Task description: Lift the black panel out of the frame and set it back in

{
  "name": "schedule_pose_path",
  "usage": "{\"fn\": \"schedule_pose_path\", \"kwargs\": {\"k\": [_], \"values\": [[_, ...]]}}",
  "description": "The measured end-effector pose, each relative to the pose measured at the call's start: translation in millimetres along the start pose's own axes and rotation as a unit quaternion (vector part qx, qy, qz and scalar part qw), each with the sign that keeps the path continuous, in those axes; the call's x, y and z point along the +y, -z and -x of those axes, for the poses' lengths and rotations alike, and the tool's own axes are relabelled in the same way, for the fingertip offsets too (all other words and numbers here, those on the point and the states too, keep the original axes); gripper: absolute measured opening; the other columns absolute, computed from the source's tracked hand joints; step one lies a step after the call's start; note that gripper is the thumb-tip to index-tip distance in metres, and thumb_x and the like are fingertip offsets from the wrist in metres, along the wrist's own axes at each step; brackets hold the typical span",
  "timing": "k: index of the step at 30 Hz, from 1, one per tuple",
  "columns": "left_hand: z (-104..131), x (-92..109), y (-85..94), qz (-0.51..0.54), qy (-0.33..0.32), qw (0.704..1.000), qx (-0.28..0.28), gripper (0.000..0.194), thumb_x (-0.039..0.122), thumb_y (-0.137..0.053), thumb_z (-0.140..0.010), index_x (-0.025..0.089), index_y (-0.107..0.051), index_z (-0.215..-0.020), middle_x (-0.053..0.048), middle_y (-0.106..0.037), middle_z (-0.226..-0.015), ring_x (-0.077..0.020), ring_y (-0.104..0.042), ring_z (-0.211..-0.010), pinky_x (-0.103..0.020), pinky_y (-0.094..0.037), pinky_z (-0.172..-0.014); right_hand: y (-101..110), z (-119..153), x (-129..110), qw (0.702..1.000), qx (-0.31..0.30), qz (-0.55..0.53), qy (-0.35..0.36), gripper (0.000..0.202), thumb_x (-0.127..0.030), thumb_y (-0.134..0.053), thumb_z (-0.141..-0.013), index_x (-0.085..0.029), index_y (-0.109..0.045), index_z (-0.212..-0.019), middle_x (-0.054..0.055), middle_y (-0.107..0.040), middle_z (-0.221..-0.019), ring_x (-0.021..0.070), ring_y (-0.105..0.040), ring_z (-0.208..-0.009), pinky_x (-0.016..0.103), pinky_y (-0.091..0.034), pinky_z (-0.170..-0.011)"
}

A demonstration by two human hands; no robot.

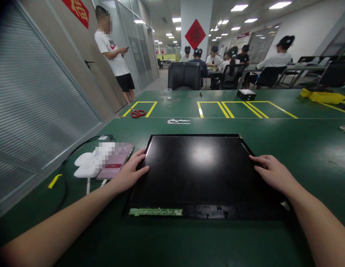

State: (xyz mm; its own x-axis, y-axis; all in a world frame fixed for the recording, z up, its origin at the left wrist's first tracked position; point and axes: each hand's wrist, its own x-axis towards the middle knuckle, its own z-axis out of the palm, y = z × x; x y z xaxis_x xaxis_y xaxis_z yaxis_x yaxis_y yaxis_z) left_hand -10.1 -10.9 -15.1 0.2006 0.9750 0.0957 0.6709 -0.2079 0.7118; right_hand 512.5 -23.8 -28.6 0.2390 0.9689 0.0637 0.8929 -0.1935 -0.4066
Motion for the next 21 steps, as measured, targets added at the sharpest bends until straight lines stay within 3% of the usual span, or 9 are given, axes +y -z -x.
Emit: {"fn": "schedule_pose_path", "kwargs": {"k": [7, 15, 21], "values": [[0.1, -3.0, 0.4, 0.01, -0.002, 1.0, 0.009, 0.042, 0.035, -0.063, -0.083, 0.02, -0.064, -0.123, -0.016, -0.044, -0.162, -0.0324, -0.038, -0.154, -0.053, -0.029, -0.126, -1.9, -3.3, 5.5, 1.0, 0.003, -0.015, -0.009, 0.046, -0.04, -0.057, -0.076, -0.026, -0.077, -0.115, 0.014, -0.067, -0.114, 0.0329, -0.069, -0.101, 0.044, -0.055, -0.093], [2.6, -0.3, -1.2, -0.013, -0.011, 1.0, 0.013, 0.041, 0.033, -0.061, -0.085, 0.019, -0.063, -0.123, -0.016, -0.044, -0.162, -0.0321, -0.038, -0.153, -0.053, -0.028, -0.127, 2.8, 1.0, -5.6, 1.0, -0.004, 0.012, -0.02, 0.05, -0.04, -0.054, -0.078, -0.022, -0.076, -0.119, 0.015, -0.065, -0.121, 0.0337, -0.066, -0.11, 0.044, -0.05, -0.101], [2.6, -0.9, -2.5, -0.021, -0.01, 1.0, 0.021, 0.04, 0.032, -0.061, -0.084, 0.019, -0.064, -0.122, -0.015, -0.046, -0.16, -0.0321, -0.039, -0.153, -0.053, -0.028, -0.127, 8.1, 5.1, -16.6, 0.999, -0.017, 0.026, -0.027, 0.052, -0.039, -0.052, -0.081, -0.019, -0.076, -0.122, 0.017, -0.065, -0.123, 0.0336, -0.066, -0.107, 0.044, -0.051, -0.099]]}}
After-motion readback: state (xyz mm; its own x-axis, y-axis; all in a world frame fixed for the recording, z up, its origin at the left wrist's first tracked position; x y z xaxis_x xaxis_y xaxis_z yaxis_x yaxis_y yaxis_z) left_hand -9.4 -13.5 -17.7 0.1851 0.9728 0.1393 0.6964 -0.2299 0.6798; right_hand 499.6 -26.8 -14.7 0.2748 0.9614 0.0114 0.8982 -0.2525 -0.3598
